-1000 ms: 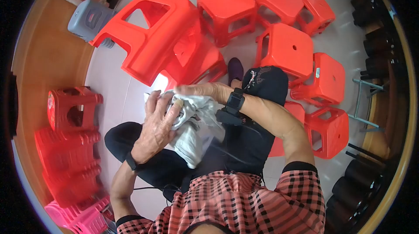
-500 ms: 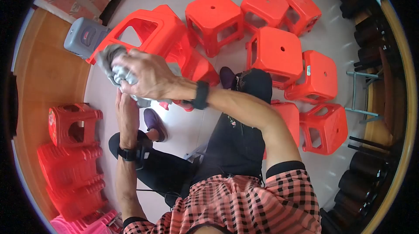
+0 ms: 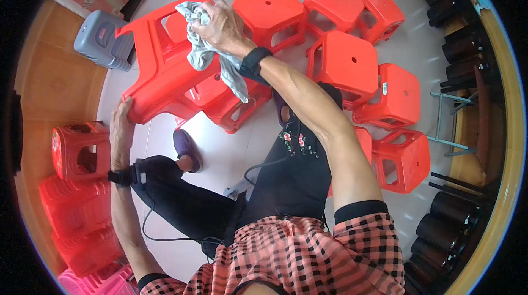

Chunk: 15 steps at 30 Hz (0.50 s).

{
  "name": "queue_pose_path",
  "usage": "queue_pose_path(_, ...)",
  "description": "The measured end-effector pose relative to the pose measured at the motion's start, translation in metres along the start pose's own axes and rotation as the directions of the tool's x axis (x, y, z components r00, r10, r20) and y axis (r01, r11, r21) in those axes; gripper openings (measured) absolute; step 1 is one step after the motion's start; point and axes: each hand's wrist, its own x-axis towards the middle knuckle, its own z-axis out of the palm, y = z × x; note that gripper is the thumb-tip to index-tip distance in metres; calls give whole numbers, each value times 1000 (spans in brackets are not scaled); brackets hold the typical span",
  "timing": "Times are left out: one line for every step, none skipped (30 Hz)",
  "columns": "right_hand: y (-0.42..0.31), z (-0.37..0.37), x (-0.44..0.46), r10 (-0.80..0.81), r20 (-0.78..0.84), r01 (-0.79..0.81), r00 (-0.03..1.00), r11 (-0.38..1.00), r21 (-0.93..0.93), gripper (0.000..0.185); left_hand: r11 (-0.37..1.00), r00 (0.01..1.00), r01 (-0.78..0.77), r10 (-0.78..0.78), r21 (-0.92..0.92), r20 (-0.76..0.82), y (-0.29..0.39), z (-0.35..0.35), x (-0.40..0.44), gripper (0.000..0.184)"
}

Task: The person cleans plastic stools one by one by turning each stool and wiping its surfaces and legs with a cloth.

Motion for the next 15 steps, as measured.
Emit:
queue_pose_path(-3,0,-5,-23,-2,24,1000,999,23,44,975,995,-78,91,209,-52,-1,-7,5,55)
queue_pose_path(-9,-1,-17,-44,1,44,999,998,49,44,971,996,-73,82,226,-31,1,-15,12,52)
queue_pose_path(-12,-1,-28,-65,5,65,998,995,75,44,968,997,-66,71,242,-10,5,-22,20,50)
queue_pose_path(-9,3,-38,-158,11,157,987,985,76,46,965,998,-63,62,256,12,8,-25,24,48)
queue_pose_path(-18,-2,-46,-167,37,163,985,982,92,47,855,965,-185,252,484,-77,10,-23,24,46)
queue_pose_path(-31,-10,-57,-171,62,164,983,981,106,48,677,889,-257,446,690,-107,13,-17,24,45)
queue_pose_path(-41,-18,-66,-180,85,169,980,979,117,49,450,774,-271,627,851,-85,18,-7,22,45)
queue_pose_path(-47,-21,-75,-225,100,219,969,974,64,53,346,722,-285,691,894,-37,41,10,11,48)
queue_pose_path(-50,-21,-80,-241,98,237,966,970,50,53,368,719,-357,695,858,1,44,29,7,47)
queue_pose_path(-52,-19,-84,-258,99,255,961,966,36,54,391,714,-425,699,816,37,43,47,3,45)
queue_pose_path(-54,-17,-87,-275,104,274,956,961,23,55,416,708,-487,702,768,68,40,64,0,43)
queue_pose_path(-56,-17,-87,-268,104,266,958,963,38,55,431,713,-525,694,734,102,35,80,1,44)
queue_pose_path(-54,-16,-86,-268,95,266,959,963,39,54,445,714,-563,686,696,140,32,95,5,44)
queue_pose_path(-49,-14,-83,-268,83,266,960,963,38,53,507,733,-543,675,669,83,35,108,6,41)
queue_pose_path(-44,-13,-79,-267,70,265,961,963,37,53,440,701,-553,705,707,110,37,112,12,39)
